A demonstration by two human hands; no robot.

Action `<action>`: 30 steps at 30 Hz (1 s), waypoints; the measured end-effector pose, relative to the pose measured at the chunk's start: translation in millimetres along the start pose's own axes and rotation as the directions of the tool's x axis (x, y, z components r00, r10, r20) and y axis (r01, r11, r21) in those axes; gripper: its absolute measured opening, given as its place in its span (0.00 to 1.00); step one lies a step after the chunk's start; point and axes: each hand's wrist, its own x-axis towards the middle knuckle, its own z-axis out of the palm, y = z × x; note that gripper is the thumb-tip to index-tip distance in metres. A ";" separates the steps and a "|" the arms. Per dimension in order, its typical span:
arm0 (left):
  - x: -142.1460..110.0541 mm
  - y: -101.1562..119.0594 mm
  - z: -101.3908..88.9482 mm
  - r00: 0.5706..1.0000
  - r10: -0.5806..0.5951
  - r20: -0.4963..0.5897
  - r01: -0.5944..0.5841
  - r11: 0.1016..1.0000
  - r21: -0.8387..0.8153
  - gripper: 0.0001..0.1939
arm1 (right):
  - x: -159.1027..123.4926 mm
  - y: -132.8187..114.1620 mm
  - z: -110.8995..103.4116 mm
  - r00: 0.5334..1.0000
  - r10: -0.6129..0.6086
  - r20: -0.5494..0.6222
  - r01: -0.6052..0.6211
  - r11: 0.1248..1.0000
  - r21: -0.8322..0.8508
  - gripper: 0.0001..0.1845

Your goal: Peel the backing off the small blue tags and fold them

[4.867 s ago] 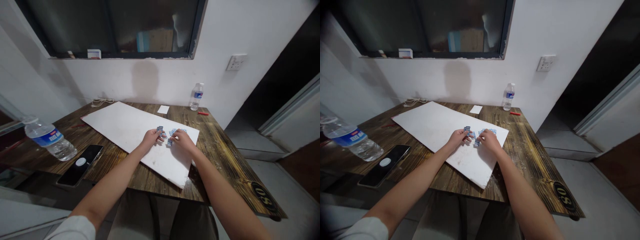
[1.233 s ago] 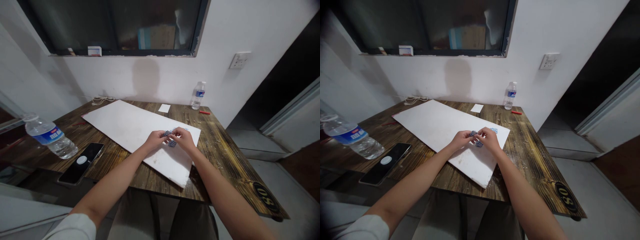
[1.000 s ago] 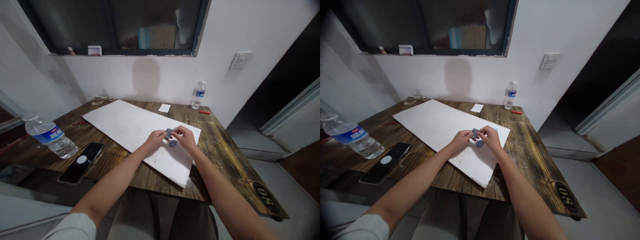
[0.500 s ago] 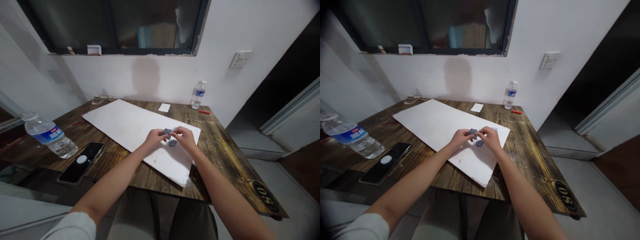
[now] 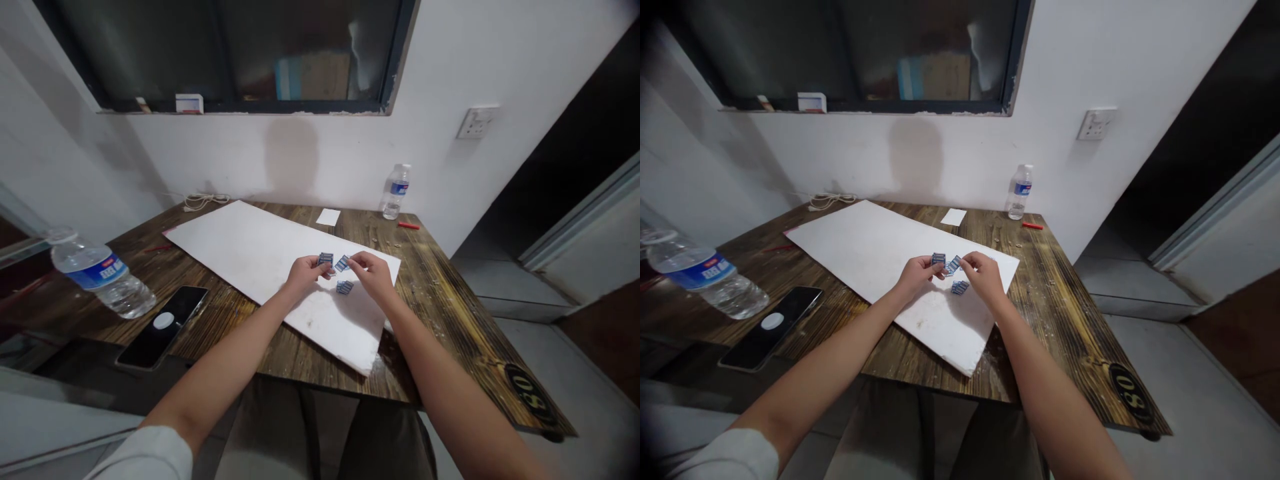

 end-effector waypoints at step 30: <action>1.1 -9.3 -2.4 1.000 -0.005 -0.018 0.007 0.998 0.061 0.14 | -0.8 0.1 -16.8 0.959 0.239 0.153 -0.122 0.832 -0.540 0.28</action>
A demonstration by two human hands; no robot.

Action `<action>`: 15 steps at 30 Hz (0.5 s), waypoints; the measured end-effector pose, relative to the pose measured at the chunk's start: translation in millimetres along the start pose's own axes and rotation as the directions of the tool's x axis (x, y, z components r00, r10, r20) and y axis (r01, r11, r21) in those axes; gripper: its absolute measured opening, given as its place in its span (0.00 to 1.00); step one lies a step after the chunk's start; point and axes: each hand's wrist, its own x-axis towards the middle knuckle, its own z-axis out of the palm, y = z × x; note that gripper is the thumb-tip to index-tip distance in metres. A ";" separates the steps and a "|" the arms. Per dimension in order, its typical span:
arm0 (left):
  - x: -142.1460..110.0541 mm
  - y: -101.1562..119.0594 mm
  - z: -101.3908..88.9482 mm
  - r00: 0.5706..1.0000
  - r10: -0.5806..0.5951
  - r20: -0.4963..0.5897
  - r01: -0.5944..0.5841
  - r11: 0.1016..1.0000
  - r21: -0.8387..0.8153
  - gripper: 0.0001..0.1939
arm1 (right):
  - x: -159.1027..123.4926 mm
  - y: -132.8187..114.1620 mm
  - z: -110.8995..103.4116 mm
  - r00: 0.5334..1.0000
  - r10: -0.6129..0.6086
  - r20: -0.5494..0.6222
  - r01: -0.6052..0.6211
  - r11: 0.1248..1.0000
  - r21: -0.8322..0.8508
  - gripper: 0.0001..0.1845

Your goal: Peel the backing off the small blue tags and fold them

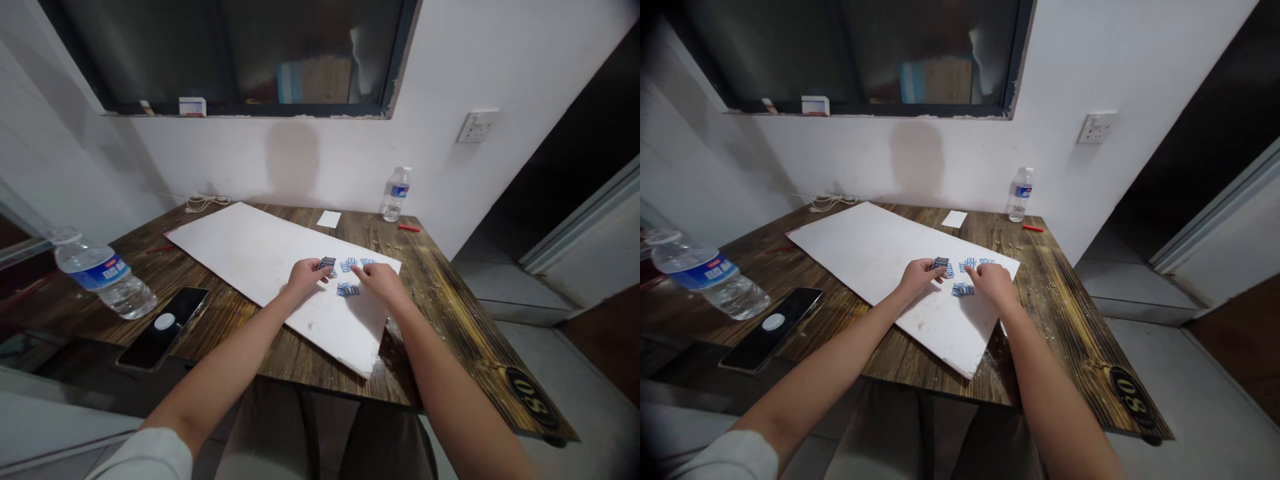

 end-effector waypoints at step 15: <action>-8.7 7.5 3.3 0.948 0.135 0.288 -0.171 0.980 0.105 0.15 | 0.6 -12.8 11.0 0.978 -0.147 -0.147 0.195 0.893 0.405 0.14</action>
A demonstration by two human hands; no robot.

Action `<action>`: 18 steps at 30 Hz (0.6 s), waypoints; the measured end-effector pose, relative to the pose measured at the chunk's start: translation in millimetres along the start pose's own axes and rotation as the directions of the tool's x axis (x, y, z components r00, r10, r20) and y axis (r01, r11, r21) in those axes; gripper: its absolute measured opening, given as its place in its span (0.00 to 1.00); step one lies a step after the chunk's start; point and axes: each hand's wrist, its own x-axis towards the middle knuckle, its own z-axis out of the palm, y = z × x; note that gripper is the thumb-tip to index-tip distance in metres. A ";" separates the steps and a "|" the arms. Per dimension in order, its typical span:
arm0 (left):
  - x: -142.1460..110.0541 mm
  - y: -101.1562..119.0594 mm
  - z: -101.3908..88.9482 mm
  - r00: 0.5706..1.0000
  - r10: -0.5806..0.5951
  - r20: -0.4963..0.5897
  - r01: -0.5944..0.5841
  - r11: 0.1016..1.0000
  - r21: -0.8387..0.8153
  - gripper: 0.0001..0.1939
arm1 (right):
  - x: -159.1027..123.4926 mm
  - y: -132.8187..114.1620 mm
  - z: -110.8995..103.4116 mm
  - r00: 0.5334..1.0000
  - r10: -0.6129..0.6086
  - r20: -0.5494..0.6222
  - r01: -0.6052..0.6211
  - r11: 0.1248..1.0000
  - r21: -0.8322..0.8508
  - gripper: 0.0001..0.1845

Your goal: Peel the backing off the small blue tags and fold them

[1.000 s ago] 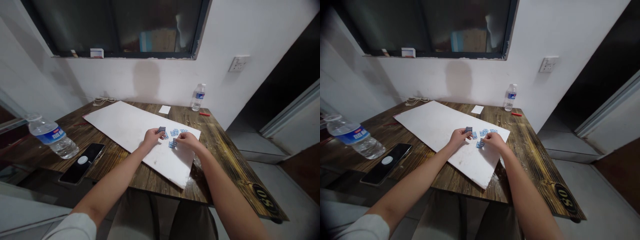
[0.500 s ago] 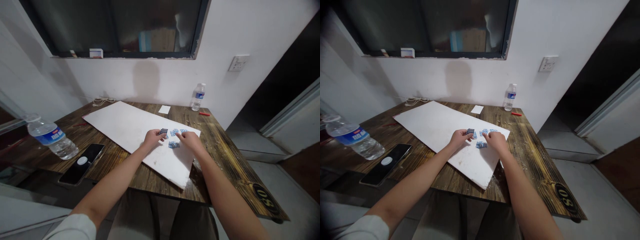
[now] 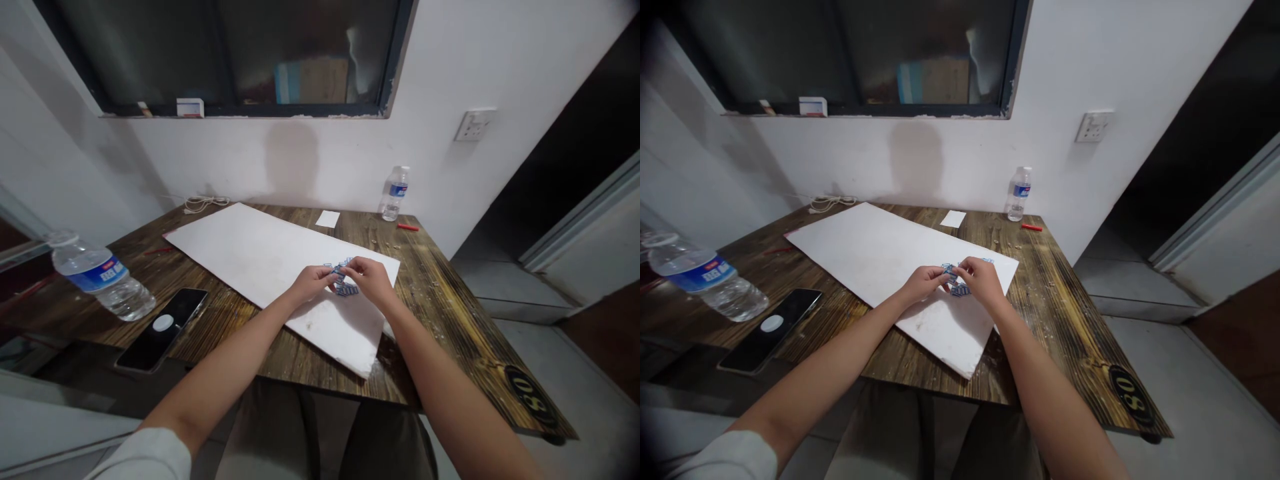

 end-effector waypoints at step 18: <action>9.6 -6.3 -5.5 0.915 -0.272 -0.297 0.185 0.940 -0.288 0.22 | 1.2 -0.4 -11.3 0.950 0.202 0.236 -0.137 0.954 -0.265 0.13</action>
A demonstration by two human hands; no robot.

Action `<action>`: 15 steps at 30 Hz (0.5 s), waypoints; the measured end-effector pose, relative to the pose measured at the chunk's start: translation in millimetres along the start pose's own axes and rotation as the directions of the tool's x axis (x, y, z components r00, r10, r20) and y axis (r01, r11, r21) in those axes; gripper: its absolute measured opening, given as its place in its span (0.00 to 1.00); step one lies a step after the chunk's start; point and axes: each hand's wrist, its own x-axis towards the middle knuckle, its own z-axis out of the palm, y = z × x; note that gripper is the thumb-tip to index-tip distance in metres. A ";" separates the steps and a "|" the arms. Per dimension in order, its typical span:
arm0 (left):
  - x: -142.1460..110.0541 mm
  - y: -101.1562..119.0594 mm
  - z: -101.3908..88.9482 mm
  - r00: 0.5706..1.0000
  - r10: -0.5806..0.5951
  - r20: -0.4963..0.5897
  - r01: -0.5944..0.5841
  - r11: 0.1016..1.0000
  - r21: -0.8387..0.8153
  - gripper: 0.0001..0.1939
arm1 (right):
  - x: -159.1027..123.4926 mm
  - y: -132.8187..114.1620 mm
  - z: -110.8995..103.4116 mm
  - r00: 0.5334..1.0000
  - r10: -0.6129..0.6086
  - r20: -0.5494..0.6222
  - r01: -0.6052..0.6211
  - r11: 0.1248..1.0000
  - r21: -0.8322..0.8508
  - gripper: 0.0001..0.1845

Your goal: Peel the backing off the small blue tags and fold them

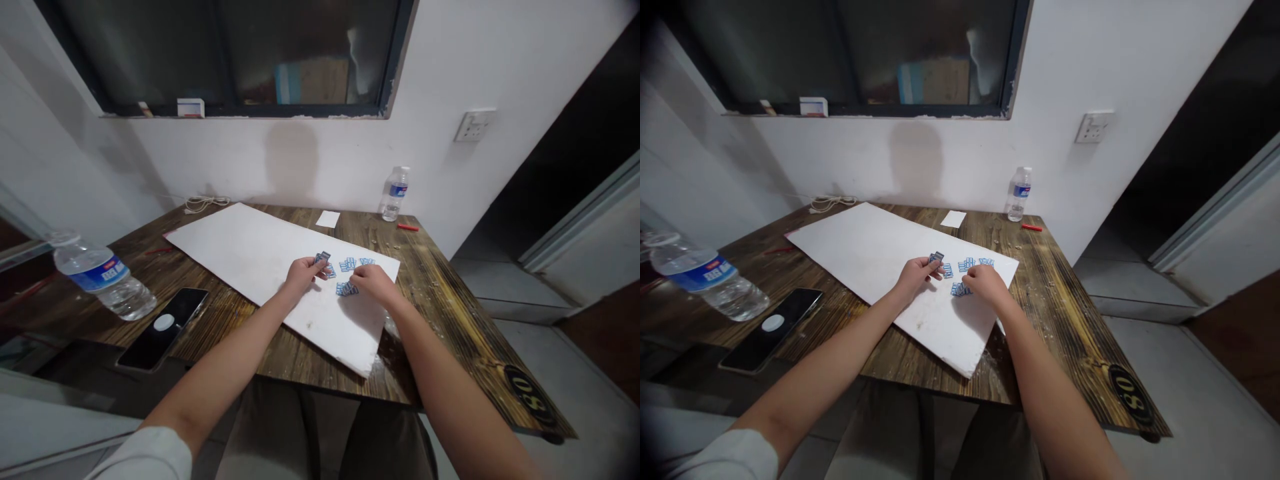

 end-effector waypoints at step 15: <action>-11.9 2.8 1.4 0.988 0.112 0.108 -0.146 0.907 0.395 0.14 | -4.1 11.0 -7.7 0.991 0.108 0.083 -0.076 0.944 -0.320 0.22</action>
